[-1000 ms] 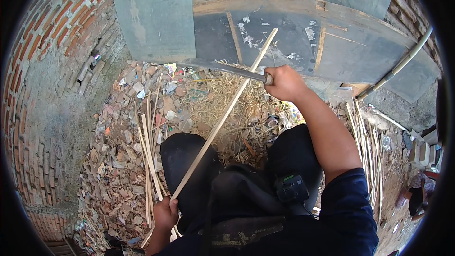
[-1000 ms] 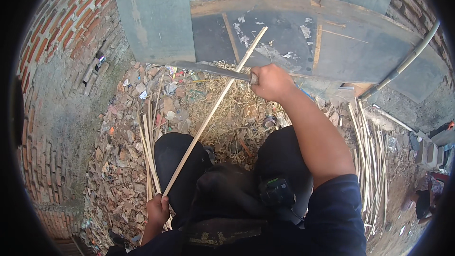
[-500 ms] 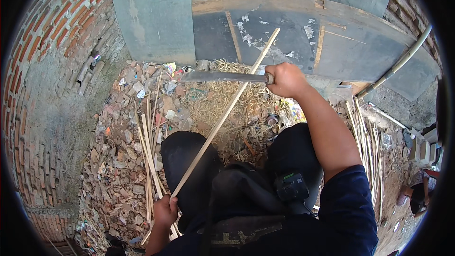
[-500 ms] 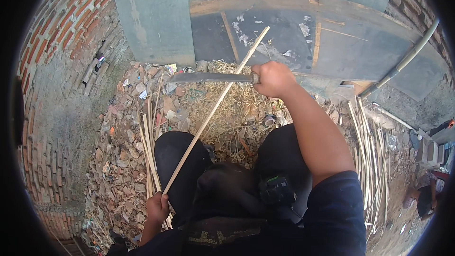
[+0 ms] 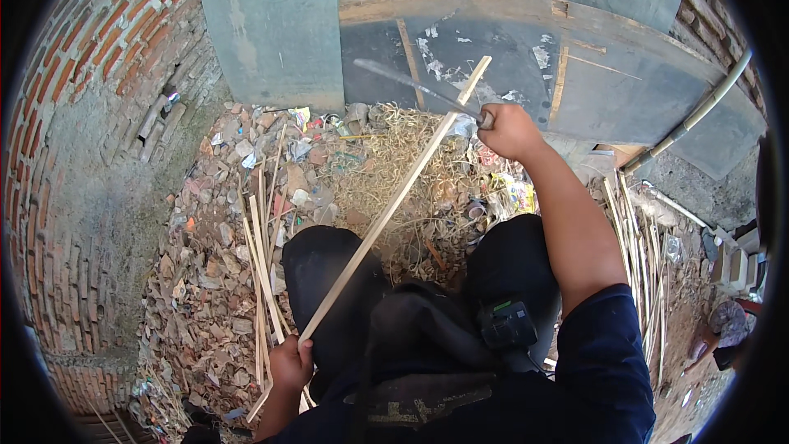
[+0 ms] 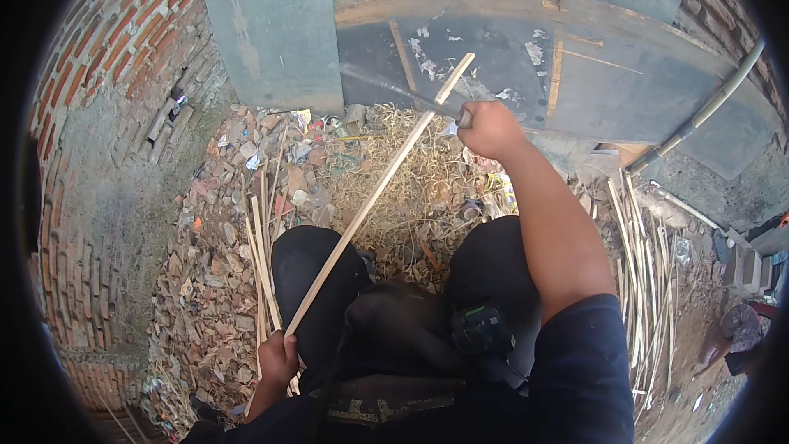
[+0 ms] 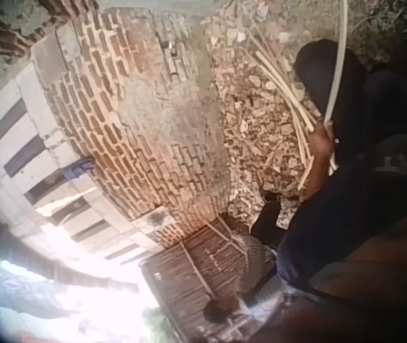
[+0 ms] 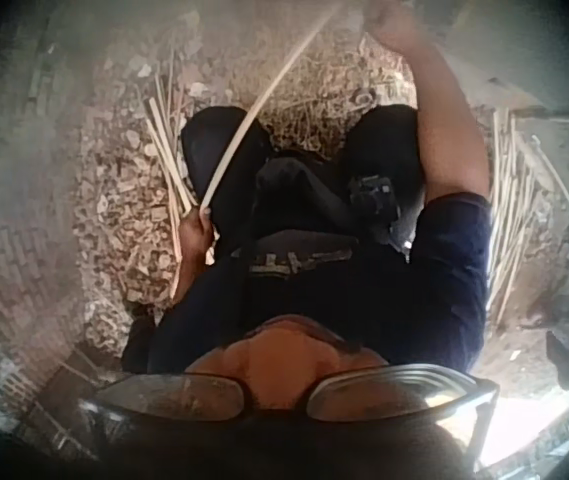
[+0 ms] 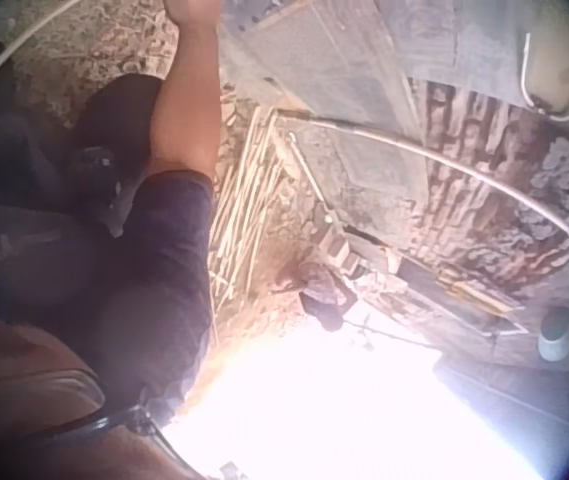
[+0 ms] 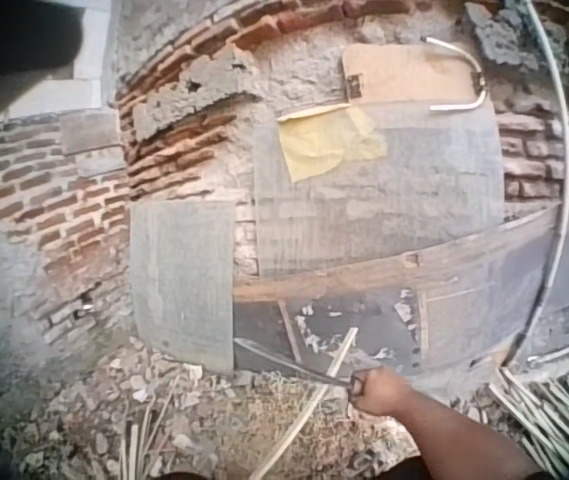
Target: The person holds a bamboo stick with one hand and shaves it along its length using a knife.
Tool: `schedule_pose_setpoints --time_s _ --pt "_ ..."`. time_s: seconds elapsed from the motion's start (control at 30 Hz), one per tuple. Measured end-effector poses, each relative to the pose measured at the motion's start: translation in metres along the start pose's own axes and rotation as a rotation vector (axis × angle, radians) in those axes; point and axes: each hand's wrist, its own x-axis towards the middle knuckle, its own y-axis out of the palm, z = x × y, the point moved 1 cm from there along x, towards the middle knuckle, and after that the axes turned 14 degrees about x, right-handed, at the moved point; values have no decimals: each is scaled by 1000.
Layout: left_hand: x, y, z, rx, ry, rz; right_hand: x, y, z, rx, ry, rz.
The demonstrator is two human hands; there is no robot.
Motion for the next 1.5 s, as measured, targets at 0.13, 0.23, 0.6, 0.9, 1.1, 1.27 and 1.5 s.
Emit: schedule_pose_setpoints --time_s 0.13,0.23,0.6,0.9,1.1,1.27,1.5 --pt "1 -9 1 43 13 -5 4 2 -14 37 107 -161" --pt "3 -10 5 38 -24 83 0 -5 -1 178 60 -158" --pt "3 -6 1 119 -21 -36 8 0 -20 96 156 -145" --pt "0 4 7 55 9 -47 -5 -9 -4 153 -55 -132" --pt "0 -1 0 56 -40 -12 5 -2 -14 31 136 7" --pt "-5 -4 2 113 -31 -32 1 5 16 94 13 -7" --pt "8 -1 -4 109 26 -60 5 8 -20 37 81 -6"
